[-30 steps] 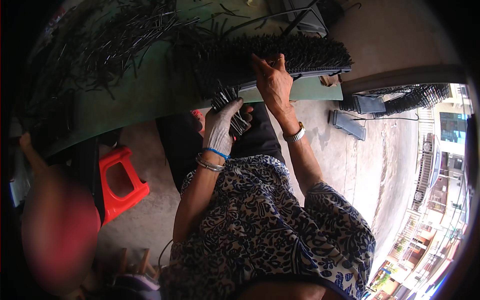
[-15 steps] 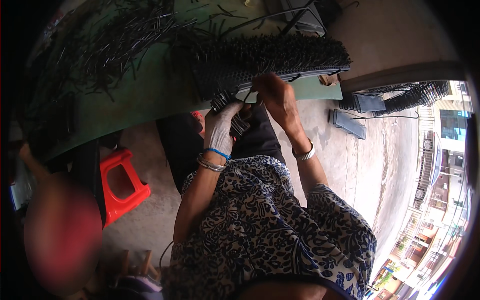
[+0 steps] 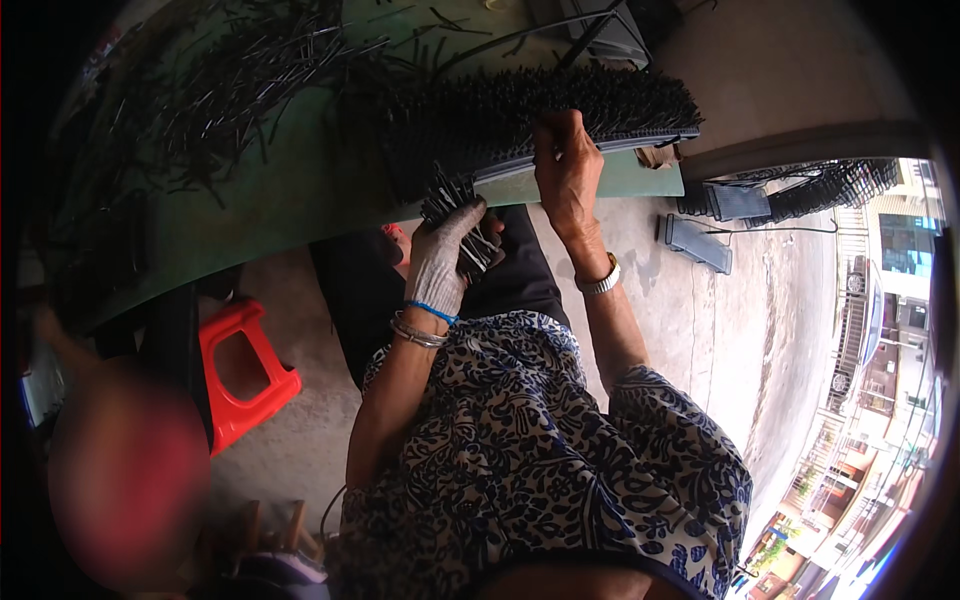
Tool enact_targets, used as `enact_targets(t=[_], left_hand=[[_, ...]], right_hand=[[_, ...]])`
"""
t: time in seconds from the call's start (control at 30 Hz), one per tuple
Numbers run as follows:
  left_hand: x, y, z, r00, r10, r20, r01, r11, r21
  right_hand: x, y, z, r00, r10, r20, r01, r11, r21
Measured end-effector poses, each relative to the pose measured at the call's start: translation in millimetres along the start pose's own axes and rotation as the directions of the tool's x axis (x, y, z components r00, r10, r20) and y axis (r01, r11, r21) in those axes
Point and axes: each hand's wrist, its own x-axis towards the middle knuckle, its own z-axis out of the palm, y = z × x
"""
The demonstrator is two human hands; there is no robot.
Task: Insert bundles of bristles into a plastic brush base using a manual tool.
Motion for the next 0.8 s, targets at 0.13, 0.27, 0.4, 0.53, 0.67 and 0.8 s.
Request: enact_targets(t=[0.13, 0.27, 0.4, 0.53, 0.67, 0.8], left_hand=[[-5, 2, 5, 0.999, 0.028, -0.017, -0.028, 0.999, -0.041], [-6, 2, 5, 0.999, 0.028, -0.020, -0.029, 0.999, -0.023], [-6, 1, 4, 0.999, 0.028, -0.017, -0.028, 1.000, -0.013], [-7, 0, 5, 0.999, 0.022, -0.036, -0.022, 1.000, -0.005], [-7, 0, 3, 0.999, 0.035, -0.015, -0.035, 0.999, -0.001], [-8, 0, 2, 1.000, 0.021, -0.011, -0.021, 1.000, -0.017]], right_hand=[[-2, -6, -4, 0.999, 0.036, 0.021, -0.037, 0.997, 0.061], [3, -5, -7, 0.999, -0.005, 0.054, 0.005, 1.000, 0.000], [9, -8, -13, 0.993, 0.028, 0.115, -0.041, 0.993, 0.109], [3, -3, -13, 0.987, -0.003, 0.163, -0.012, 0.995, 0.095], [-4, -7, -7, 0.989, 0.022, 0.146, 0.000, 0.989, -0.147], [-2, -12, -1, 0.993, 0.010, 0.118, 0.014, 0.979, -0.201]])
